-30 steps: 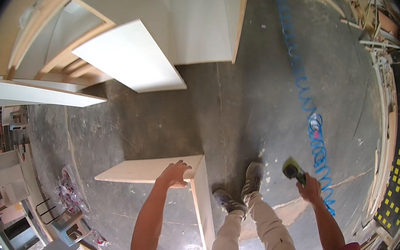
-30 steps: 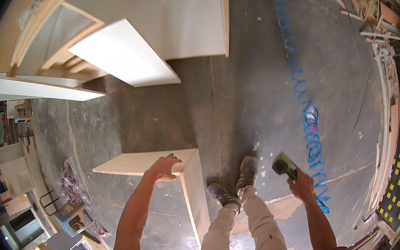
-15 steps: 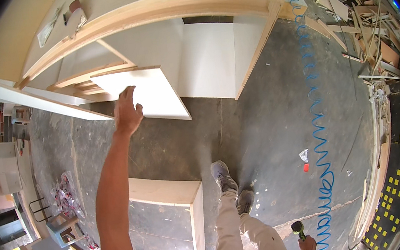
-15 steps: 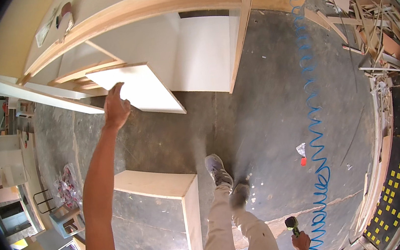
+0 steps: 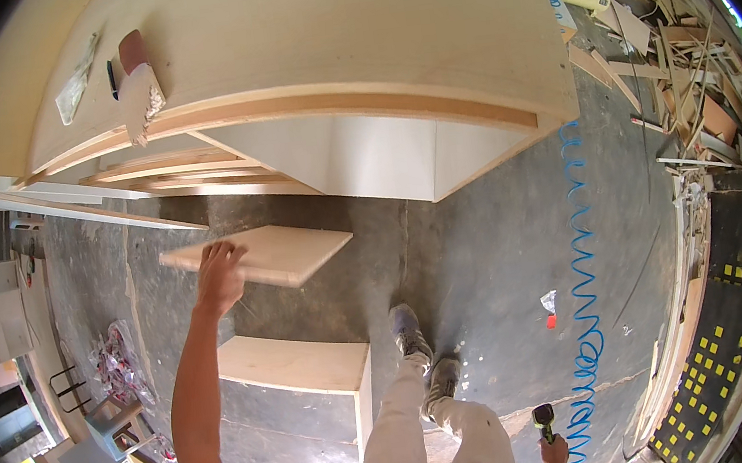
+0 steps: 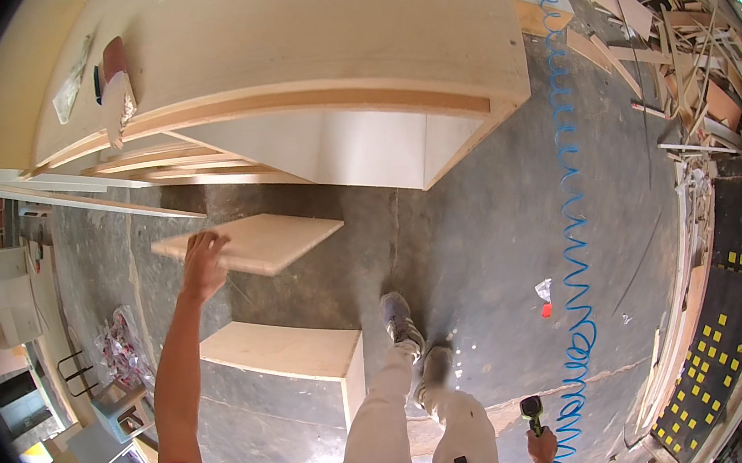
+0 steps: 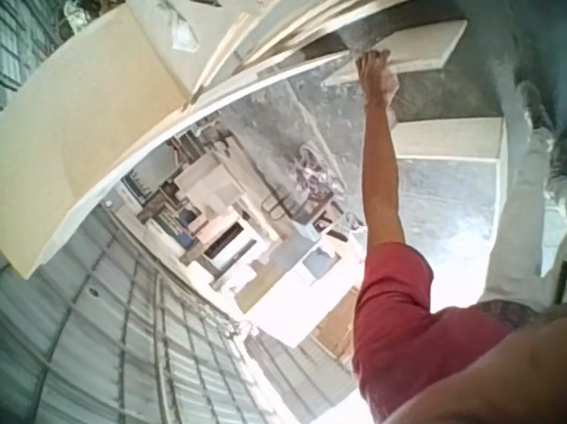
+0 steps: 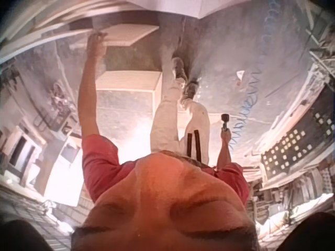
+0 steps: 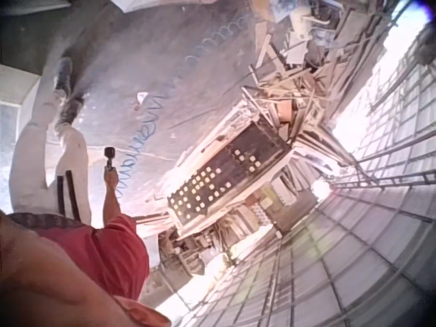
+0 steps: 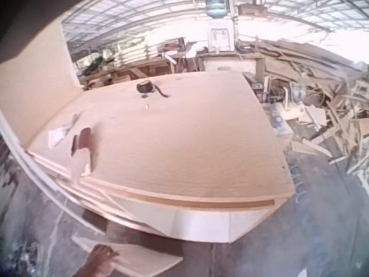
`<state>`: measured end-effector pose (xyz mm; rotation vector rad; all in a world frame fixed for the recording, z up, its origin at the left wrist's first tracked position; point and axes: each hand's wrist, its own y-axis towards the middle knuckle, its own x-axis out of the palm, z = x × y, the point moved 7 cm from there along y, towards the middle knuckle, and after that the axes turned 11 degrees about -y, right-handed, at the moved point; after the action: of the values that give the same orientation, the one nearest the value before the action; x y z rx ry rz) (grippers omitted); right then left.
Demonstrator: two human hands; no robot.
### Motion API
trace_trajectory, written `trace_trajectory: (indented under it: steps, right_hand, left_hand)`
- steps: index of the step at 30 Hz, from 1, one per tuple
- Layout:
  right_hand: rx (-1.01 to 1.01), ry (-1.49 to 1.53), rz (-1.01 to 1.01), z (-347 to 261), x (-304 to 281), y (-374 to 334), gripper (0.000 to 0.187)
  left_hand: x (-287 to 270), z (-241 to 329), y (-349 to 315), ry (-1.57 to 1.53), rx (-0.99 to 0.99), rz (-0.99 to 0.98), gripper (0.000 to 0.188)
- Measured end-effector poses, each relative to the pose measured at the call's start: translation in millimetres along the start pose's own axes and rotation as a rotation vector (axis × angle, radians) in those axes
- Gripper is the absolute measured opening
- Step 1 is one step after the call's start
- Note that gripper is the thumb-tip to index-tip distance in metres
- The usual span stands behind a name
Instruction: The person joins white furniture panels together using a pneumatic nail gun, aligning the edges by hand before firing the tool.
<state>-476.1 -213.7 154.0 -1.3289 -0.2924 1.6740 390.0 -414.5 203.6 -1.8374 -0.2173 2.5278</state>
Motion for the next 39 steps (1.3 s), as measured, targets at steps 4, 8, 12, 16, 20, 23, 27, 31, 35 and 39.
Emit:
trace_trajectory:
  steps: [4,8,12,16,20,23,27,31,35,39]
  right_hand:
    - [-0.055,0.032,0.029,-16.8,-8.5,5.9,0.040]
    - [-0.110,0.026,0.071,3.6,-1.0,42.8,0.041]
    - [-0.197,0.078,0.073,14.9,-1.1,60.6,0.043]
    - [-0.318,-0.066,0.015,21.8,5.4,78.7,0.046]
    - [-0.394,-0.094,-0.049,72.7,40.7,113.6,0.051]
    - [-0.453,-0.169,0.080,100.0,10.6,74.2,0.047]
    - [-0.424,0.050,-0.046,161.6,20.6,41.8,0.038]
    - [-0.462,0.197,-0.062,221.3,68.8,40.8,0.037]
    - [-0.461,0.273,-0.101,280.6,127.5,-5.0,0.033]
    - [-0.479,0.289,-0.135,321.6,197.2,-27.0,0.034]
  left_hand:
    - [46.2,-63.4,-111.8,0.232,-0.050,-0.265,0.040]
    - [35.0,-17.3,-146.6,0.157,-0.125,-0.133,0.032]
    - [-24.1,3.0,-226.4,-0.045,-0.505,0.055,0.028]
    - [-140.4,71.1,-354.6,-0.065,-0.736,0.498,0.031]
    - [-211.9,187.4,-515.0,-0.022,-1.023,0.908,0.041]
    - [-235.3,266.1,-626.4,-0.141,-1.034,1.258,0.042]
    - [-259.6,362.6,-767.9,-0.209,-1.098,1.590,0.043]
    - [-247.4,418.8,-883.0,-0.265,-1.211,1.795,0.045]
    - [-183.7,437.8,-1013.8,-0.354,-1.139,2.041,0.045]
    - [-149.8,470.5,-1131.4,-0.520,-1.201,2.152,0.045]
